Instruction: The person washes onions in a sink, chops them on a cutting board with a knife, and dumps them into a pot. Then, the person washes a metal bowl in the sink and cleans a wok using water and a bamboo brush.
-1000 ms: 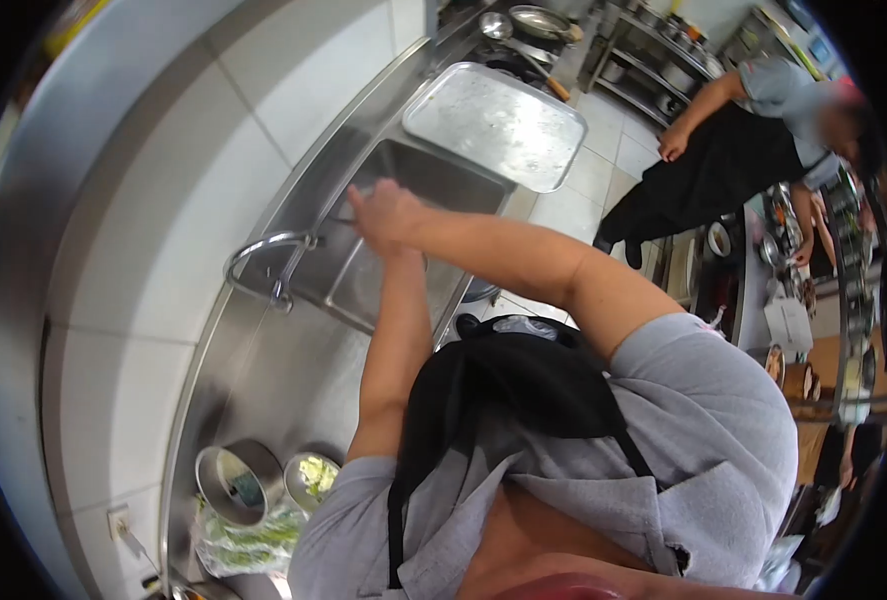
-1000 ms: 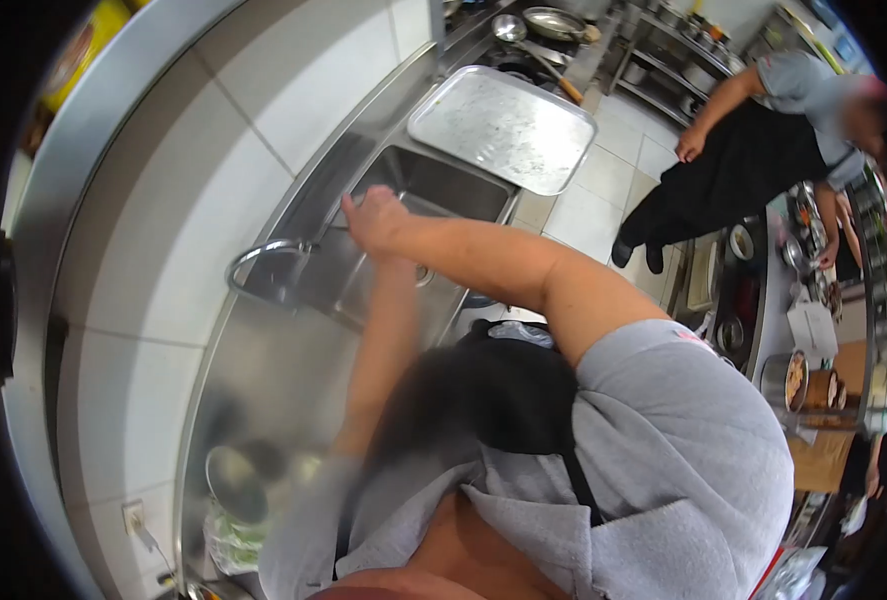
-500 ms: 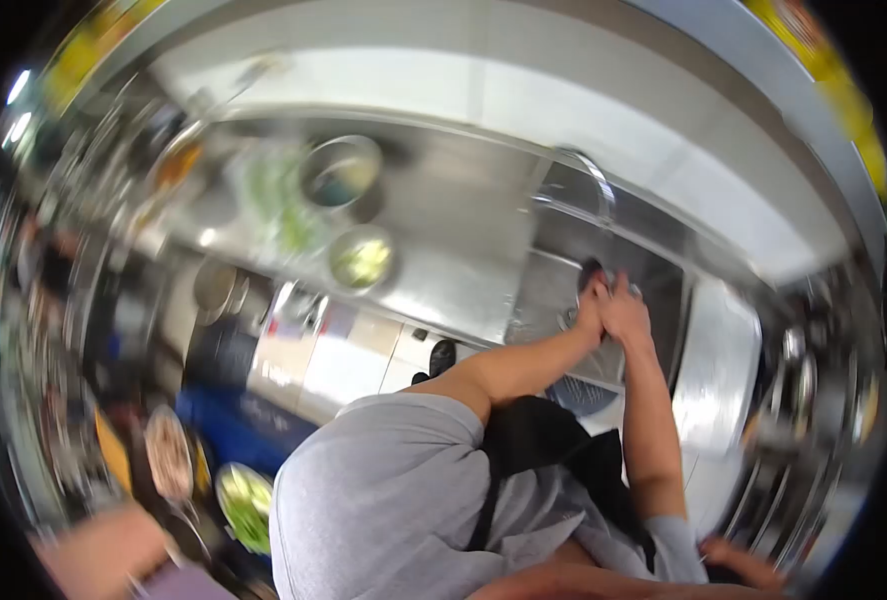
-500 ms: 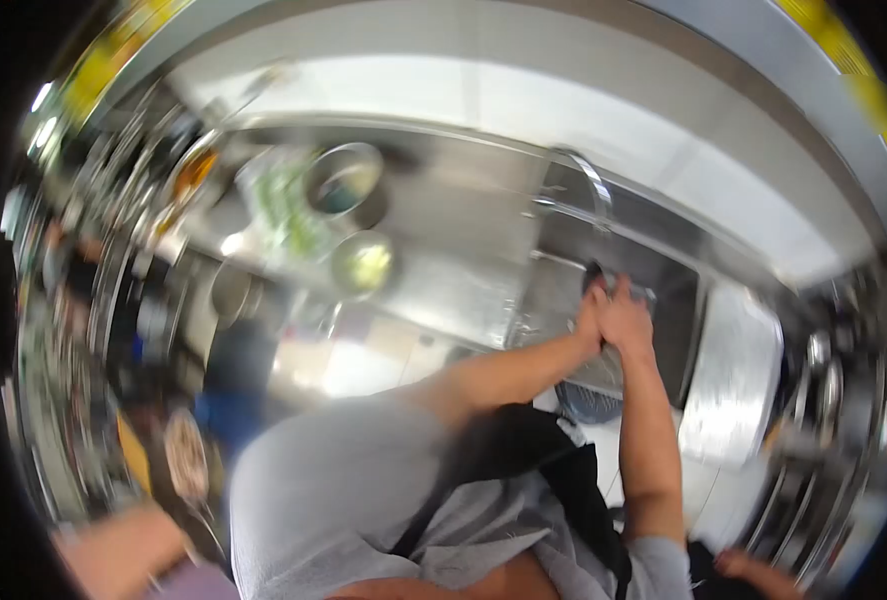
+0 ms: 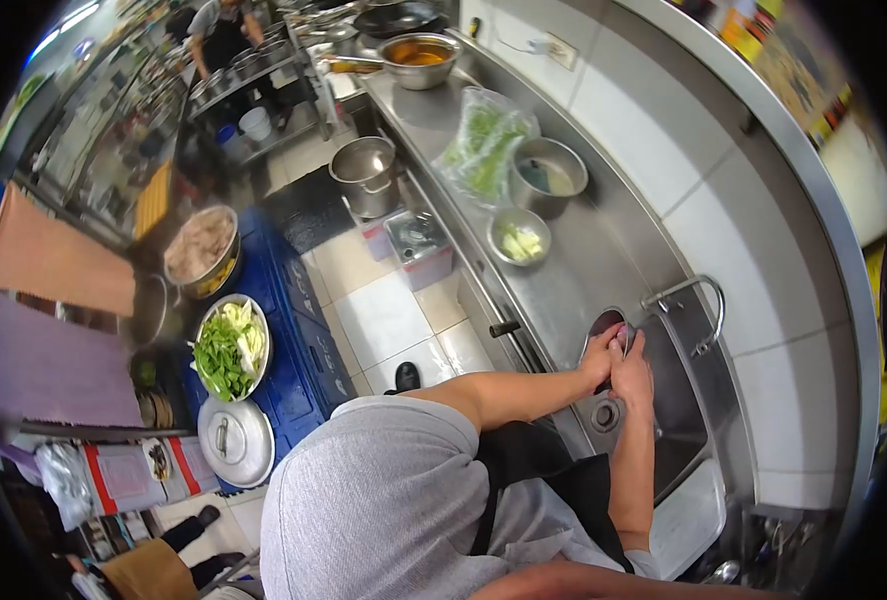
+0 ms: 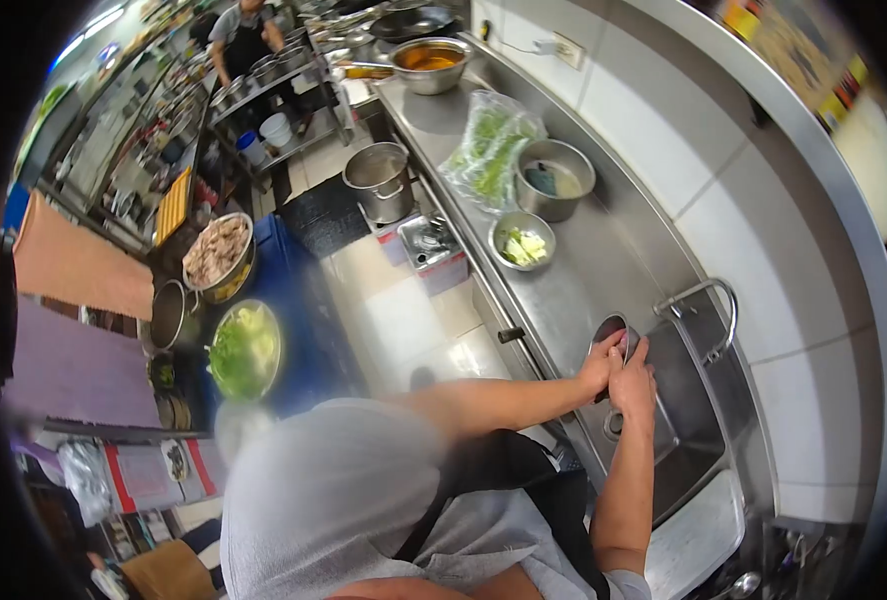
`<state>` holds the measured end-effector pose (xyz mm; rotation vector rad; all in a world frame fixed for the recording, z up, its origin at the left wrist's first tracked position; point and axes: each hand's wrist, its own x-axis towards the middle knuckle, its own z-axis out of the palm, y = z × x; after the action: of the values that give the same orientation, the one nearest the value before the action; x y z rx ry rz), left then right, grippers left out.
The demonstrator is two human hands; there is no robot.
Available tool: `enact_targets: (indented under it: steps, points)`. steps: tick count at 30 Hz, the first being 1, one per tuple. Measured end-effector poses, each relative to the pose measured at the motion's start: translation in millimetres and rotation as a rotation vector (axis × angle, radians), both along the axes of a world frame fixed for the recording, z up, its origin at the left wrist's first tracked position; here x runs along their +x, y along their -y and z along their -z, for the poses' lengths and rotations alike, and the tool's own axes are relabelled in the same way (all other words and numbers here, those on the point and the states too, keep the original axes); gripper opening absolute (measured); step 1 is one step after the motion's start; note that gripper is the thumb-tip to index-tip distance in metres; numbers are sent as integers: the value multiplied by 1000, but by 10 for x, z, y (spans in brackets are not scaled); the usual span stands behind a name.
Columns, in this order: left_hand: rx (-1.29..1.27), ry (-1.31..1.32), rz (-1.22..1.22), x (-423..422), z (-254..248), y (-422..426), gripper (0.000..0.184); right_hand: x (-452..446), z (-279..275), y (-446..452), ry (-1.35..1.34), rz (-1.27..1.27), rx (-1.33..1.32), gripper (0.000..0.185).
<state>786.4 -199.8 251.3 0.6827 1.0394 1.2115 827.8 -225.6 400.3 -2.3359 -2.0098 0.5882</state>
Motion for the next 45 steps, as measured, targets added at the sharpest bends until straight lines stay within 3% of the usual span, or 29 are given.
enact_targets:
  steps: [2, 3, 5, 6, 8, 9, 11, 12, 14, 15, 17, 21, 27, 30, 34, 38, 40, 45]
  points:
    - [-11, -101, -13, -559, -505, 48, 48, -374, -211, -68, -245, 26, -127, 80]
    - [-31, -212, 1, -846, -667, 58, 48, -560, -194, -132, -238, -6, -128, 80]
    - [-21, -313, -60, -1281, -548, -22, 48, -910, -91, -235, -499, 22, -141, 75]
    - [-9, -422, -90, -1546, -513, -69, 49, -1138, -13, -271, -494, -10, -147, 75]
    - [0, -447, -121, -2247, -550, -99, 55, -1568, 257, -324, -907, 22, -176, 67]
    - [-9, -574, -64, -2598, -549, -104, 57, -1716, 520, -373, -896, -11, -198, 67]
    - [-42, -722, 32, -3163, -282, -200, 69, -2044, 1058, -508, -1285, 71, -495, 66]
    - [-51, -777, 94, -3493, -342, -143, 70, -2306, 1178, -519, -1268, 45, -526, 66]
    - [-56, -880, 159, -4024, -290, -49, 70, -2879, 1341, -413, -1438, 227, -571, 65]
    - [-74, -881, 140, -4250, -280, 18, 70, -3125, 1400, -412, -1478, 157, -605, 65]
    - [-60, -1068, 173, -4681, -277, 118, 66, -3547, 1602, -529, -1435, 97, -683, 65]
    - [-132, -1173, 99, -5419, -412, 151, 60, -4284, 1656, -696, -1389, -2, -760, 64]
    - [-174, -1300, -20, -6289, -171, -249, 59, -5251, 1686, -1197, -1352, -64, -849, 59]
    - [-244, -1303, -100, -6815, -19, -481, 54, -5831, 1761, -1493, -1281, -124, -837, 58]
    - [-440, -1236, -132, -7608, -72, -639, 65, -6666, 1827, -1900, -1204, -204, -961, 60]
    - [-554, -1197, -252, -8404, -290, -576, 67, -7642, 1674, -2194, -1131, -531, -1068, 60]
    - [-626, -1215, -450, -8758, -330, -532, 68, -8172, 1563, -2224, -1067, -624, -1071, 56]
    - [-679, -1234, -689, -9639, -380, -315, 61, -9366, 1445, -2205, -1061, -881, -1119, 52]
